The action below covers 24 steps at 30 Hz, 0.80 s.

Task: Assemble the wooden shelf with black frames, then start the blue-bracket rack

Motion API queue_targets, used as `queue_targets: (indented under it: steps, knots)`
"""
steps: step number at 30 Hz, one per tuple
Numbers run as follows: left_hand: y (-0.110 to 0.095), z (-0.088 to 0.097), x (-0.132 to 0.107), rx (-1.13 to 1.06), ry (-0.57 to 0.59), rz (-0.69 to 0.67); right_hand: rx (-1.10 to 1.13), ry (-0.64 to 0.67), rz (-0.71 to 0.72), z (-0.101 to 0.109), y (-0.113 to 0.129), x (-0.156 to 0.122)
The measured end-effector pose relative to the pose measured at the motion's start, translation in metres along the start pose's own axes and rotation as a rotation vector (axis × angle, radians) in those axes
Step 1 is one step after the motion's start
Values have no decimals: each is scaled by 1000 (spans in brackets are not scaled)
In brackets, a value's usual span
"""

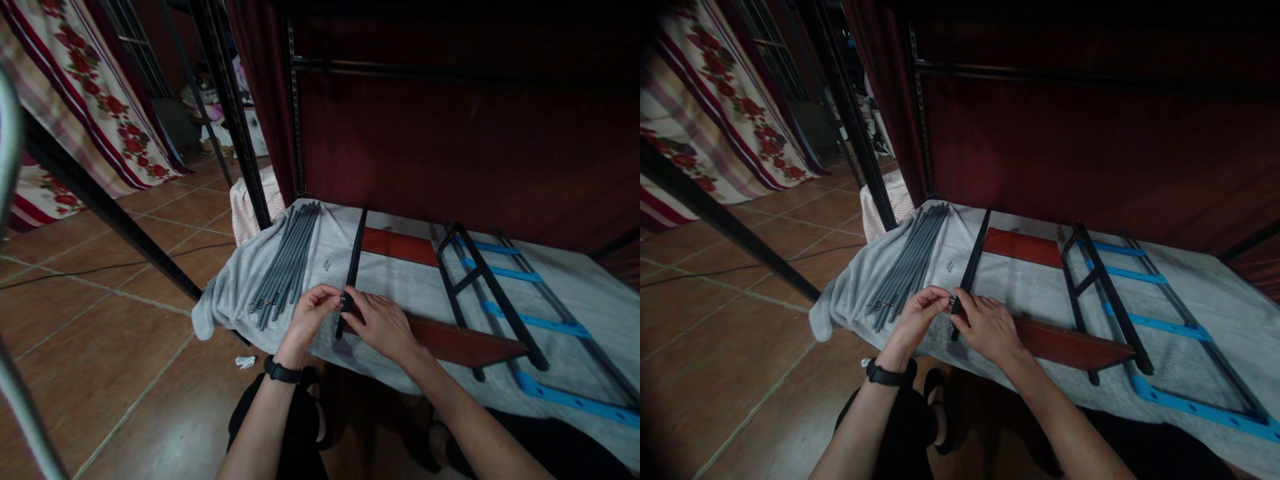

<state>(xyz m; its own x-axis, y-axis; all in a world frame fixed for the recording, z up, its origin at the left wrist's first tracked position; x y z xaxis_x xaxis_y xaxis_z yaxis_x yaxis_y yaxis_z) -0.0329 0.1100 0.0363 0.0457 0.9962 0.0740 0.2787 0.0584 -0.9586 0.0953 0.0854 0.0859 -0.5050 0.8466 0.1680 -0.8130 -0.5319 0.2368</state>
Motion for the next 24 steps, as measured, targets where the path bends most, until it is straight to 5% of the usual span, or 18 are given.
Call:
queue_targets:
  steps: [24]
  knots:
    - [4, 2, 2, 66, -24, 7, -2, -2, -2, -3, -1, 0]
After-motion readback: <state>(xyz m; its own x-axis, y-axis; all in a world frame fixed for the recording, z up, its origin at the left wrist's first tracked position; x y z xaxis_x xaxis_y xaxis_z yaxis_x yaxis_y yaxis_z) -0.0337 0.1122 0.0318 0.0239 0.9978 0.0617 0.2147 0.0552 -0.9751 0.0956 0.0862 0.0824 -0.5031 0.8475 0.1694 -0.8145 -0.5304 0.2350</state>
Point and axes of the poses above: each hand's wrist, its own x-axis towards the middle knuckle, its own z-axis out of the back of the hand, y = z × x, the point moved 9 cm from there along x, towards the middle knuckle, and after that the axes turned 3 degrees about x, right-handed, at the moved point
